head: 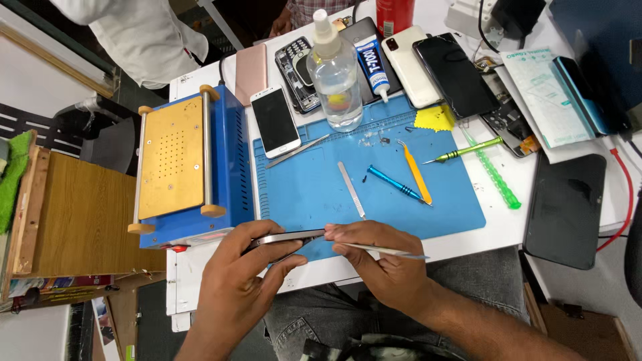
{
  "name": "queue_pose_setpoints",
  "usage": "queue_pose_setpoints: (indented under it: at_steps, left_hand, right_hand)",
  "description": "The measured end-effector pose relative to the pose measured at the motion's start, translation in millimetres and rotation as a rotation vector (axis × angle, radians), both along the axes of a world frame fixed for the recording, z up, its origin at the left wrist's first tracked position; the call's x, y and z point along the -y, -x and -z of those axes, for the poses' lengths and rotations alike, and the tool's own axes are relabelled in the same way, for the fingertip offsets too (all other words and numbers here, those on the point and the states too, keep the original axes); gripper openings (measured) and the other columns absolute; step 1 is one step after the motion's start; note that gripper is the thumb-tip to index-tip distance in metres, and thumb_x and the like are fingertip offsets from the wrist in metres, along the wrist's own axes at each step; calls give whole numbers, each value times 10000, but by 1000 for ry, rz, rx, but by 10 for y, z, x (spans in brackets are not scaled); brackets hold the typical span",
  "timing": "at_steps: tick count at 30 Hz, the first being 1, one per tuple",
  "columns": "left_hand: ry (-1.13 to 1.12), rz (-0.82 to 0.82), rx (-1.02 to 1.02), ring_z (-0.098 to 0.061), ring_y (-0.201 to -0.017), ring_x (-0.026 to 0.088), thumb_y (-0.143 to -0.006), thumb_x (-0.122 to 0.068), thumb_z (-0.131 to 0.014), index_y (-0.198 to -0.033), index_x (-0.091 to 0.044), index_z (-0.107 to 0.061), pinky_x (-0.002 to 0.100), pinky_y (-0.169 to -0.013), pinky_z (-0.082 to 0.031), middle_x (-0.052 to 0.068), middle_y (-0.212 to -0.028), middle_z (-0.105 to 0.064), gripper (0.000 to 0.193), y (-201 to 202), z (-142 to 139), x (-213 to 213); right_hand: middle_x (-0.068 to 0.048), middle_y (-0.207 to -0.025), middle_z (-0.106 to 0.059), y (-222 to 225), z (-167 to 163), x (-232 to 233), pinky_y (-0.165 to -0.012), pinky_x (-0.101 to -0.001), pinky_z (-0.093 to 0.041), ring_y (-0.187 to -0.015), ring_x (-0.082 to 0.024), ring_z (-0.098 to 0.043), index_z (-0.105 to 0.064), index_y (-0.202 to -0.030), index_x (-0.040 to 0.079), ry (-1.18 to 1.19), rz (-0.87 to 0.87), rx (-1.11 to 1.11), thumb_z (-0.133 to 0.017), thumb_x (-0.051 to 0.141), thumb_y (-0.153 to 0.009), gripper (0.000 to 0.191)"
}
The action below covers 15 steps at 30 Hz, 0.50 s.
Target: The person uses a screwdriver to unscrew and pry open a smartphone, lifting out the battery and separating the back cover from the frame. They then hold the phone frame and use a thin blade to scrape along its edges, working on the device over a blue repair mat.
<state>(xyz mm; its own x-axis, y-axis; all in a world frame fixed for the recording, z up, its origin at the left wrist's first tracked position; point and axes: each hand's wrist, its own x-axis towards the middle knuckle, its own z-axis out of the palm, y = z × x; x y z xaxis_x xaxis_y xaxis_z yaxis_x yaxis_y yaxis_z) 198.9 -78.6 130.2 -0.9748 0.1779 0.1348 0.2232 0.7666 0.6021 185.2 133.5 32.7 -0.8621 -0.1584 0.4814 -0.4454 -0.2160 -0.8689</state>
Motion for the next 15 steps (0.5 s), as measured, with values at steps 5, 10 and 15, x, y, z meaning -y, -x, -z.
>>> queue_pose_setpoints:
  at_steps: [5,10,15]
  left_hand:
    - [100,42,-131,-684,-954,242,-740,-72,-813,-948,-93,-777,370,-777,-549,65,-1070,-680,212,-56,-32,-58]
    - [68,58,-131,-677,-956,245,-741,-19,-766,-963,-82,-766,364,-794,-544,78,-1096,-675,231,-42,-35,-66]
    - [57,43,-135,-675,-984,244,-746,-71,-810,-947,-85,-766,363,-801,-541,64,-1084,-679,206,-44,-22,-63]
  right_hand:
    - [-123,-1155,-775,10,-24,3,-1029,-389,-607,-1209,-271,-743,-682,-1149,40,-13,-16,-43,-710,-15,-972,188]
    - [-110,-1156,-776,11,-150,-6,-1024,-389,-584,-1205,-274,-743,-695,-1145,41,-92,5,-81,-737,-10,-947,210]
    - [-87,-1144,-777,20,-156,-27,-1042,-378,-583,-1183,-241,-761,-703,-1137,48,-159,38,-132,-762,5,-938,212]
